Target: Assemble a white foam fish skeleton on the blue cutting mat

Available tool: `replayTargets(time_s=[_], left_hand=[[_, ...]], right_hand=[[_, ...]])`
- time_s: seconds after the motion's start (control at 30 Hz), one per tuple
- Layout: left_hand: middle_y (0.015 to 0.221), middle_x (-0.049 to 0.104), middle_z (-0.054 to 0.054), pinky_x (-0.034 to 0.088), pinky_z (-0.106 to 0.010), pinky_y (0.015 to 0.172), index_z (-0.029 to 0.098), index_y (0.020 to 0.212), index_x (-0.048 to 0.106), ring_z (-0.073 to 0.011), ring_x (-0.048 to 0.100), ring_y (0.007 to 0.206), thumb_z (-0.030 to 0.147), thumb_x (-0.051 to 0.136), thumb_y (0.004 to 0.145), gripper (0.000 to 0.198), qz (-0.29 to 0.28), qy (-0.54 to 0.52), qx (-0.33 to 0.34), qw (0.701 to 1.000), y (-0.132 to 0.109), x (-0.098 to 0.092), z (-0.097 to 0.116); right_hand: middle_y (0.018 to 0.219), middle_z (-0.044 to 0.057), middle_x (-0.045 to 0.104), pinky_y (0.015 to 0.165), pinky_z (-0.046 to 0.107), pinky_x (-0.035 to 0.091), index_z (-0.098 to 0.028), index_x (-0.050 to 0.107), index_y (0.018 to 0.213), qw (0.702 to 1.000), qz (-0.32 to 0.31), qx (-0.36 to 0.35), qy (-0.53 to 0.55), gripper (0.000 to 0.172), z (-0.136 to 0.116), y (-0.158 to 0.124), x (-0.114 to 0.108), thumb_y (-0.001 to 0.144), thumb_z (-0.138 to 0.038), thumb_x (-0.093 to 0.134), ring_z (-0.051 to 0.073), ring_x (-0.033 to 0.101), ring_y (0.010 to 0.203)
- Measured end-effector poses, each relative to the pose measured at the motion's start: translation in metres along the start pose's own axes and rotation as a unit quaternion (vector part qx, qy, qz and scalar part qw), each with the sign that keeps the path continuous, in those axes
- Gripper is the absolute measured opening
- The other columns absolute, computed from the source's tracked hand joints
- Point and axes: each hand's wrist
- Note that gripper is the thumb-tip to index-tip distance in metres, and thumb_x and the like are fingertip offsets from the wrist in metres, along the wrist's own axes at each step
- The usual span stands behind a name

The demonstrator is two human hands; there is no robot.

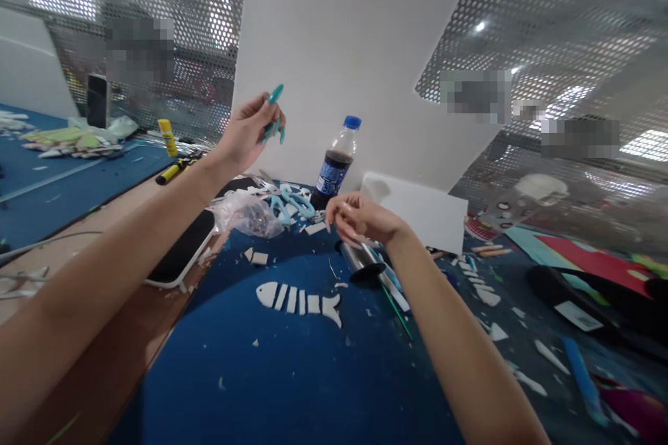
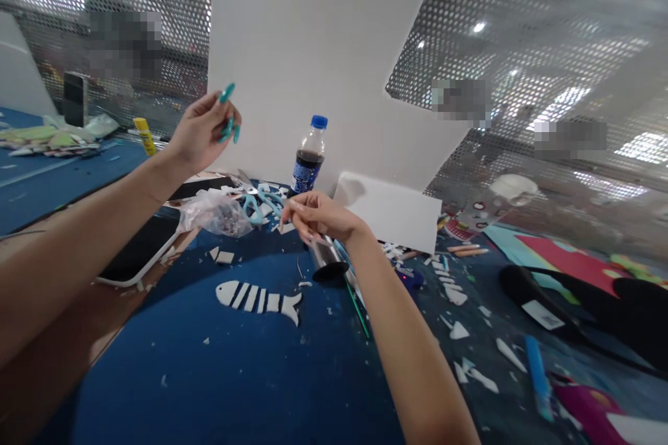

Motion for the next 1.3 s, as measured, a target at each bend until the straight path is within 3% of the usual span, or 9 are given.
replayTargets(time_s=[0.17,0.4,0.53,0.63,0.73,0.9,1.03,1.2,1.3], left_hand=[[0.064,0.057,0.0,0.038,-0.021,0.061,0.015,0.063,0.055,-0.0083,0.048,0.06,0.033,0.053,0.089,0.031,-0.139,0.137,-0.053,0.979,-0.008,-0.002,-0.019],[0.075,0.069,-0.002,0.04,-0.023,0.064,0.018,0.074,0.07,-0.0124,0.058,0.068,0.039,0.055,0.087,0.029,-0.4,0.206,-0.11,0.886,-0.015,-0.006,0.0],[0.074,0.07,-0.002,0.042,-0.022,0.063,0.022,0.076,0.073,-0.0133,0.06,0.067,0.041,0.059,0.085,0.025,-0.545,0.191,-0.146,0.804,-0.021,0.002,0.023],[0.08,0.071,-0.003,0.044,-0.023,0.068,0.023,0.08,0.072,-0.0138,0.061,0.071,0.04,0.057,0.088,0.024,-0.597,0.152,-0.15,0.773,-0.026,0.009,0.036],[0.078,0.069,-0.005,0.046,-0.025,0.069,0.02,0.077,0.069,-0.014,0.062,0.073,0.041,0.056,0.089,0.028,-0.525,0.105,-0.12,0.836,-0.027,0.012,0.04],[0.068,0.063,-0.002,0.051,-0.027,0.069,0.015,0.065,0.052,-0.0117,0.064,0.066,0.039,0.058,0.089,0.034,-0.213,0.0,-0.12,0.97,-0.022,0.013,0.027],[0.078,0.066,-0.005,0.052,-0.026,0.067,0.014,0.069,0.051,-0.0127,0.065,0.074,0.037,0.054,0.091,0.032,-0.143,0.014,-0.153,0.978,-0.018,0.015,0.012],[0.111,0.061,-0.008,0.048,-0.021,0.067,0.018,0.095,0.046,-0.0136,0.06,0.094,0.035,0.055,0.09,0.02,-0.073,0.049,-0.195,0.977,-0.017,0.016,-0.013],[0.105,0.064,-0.012,0.05,-0.026,0.067,0.018,0.097,0.046,-0.0174,0.062,0.09,0.042,0.052,0.09,0.026,-0.119,0.032,-0.269,0.955,-0.024,0.018,-0.02]], right_hand=[[0.039,-0.01,0.037,0.046,0.019,0.045,-0.019,0.061,0.067,0.986,0.119,-0.086,0.08,0.031,-0.006,0.007,0.006,0.081,-0.046,0.067,0.003,0.033,0.035],[0.085,-0.003,0.067,0.051,0.02,0.048,-0.025,0.062,0.098,0.941,0.288,-0.131,0.119,0.02,-0.004,0.009,-0.012,0.097,-0.029,0.042,0.002,0.03,0.04],[0.113,0.004,0.067,0.049,0.021,0.051,-0.021,0.062,0.1,0.937,0.323,-0.105,0.076,0.031,0.005,0.011,-0.015,0.1,-0.03,0.032,0.001,0.025,0.037],[0.106,0.006,0.071,0.045,0.022,0.052,-0.02,0.061,0.102,0.946,0.313,-0.08,0.022,0.026,0.014,0.017,-0.008,0.096,-0.038,0.043,0.001,0.024,0.034],[0.085,0.006,0.074,0.035,0.022,0.048,-0.018,0.065,0.1,0.97,0.238,-0.039,-0.028,0.036,0.017,0.022,0.006,0.087,-0.05,0.055,0.001,0.023,0.03],[0.079,0.01,0.075,0.031,0.018,0.039,-0.012,0.07,0.087,0.994,0.08,0.012,-0.073,0.045,0.011,0.023,0.027,0.077,-0.055,0.064,0.001,0.032,0.031],[0.056,0.004,0.068,0.03,0.014,0.03,-0.012,0.066,0.071,0.994,0.08,-0.006,-0.07,0.035,0.013,0.027,0.031,0.075,-0.046,0.071,0.005,0.046,0.034],[0.039,-0.007,0.051,0.029,0.015,0.021,-0.018,0.053,0.063,0.984,0.158,-0.077,0.01,0.048,0.016,0.031,0.024,0.086,-0.06,0.051,0.002,0.03,0.026],[0.037,-0.011,0.038,0.031,0.013,0.023,-0.019,0.044,0.062,0.978,0.173,-0.098,0.061,0.048,0.011,0.027,0.02,0.087,-0.06,0.049,0.002,0.02,0.028]])
Point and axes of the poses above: each hand's wrist, its own y-axis towards the middle knuckle, its own x-axis out of the palm, z = x × y
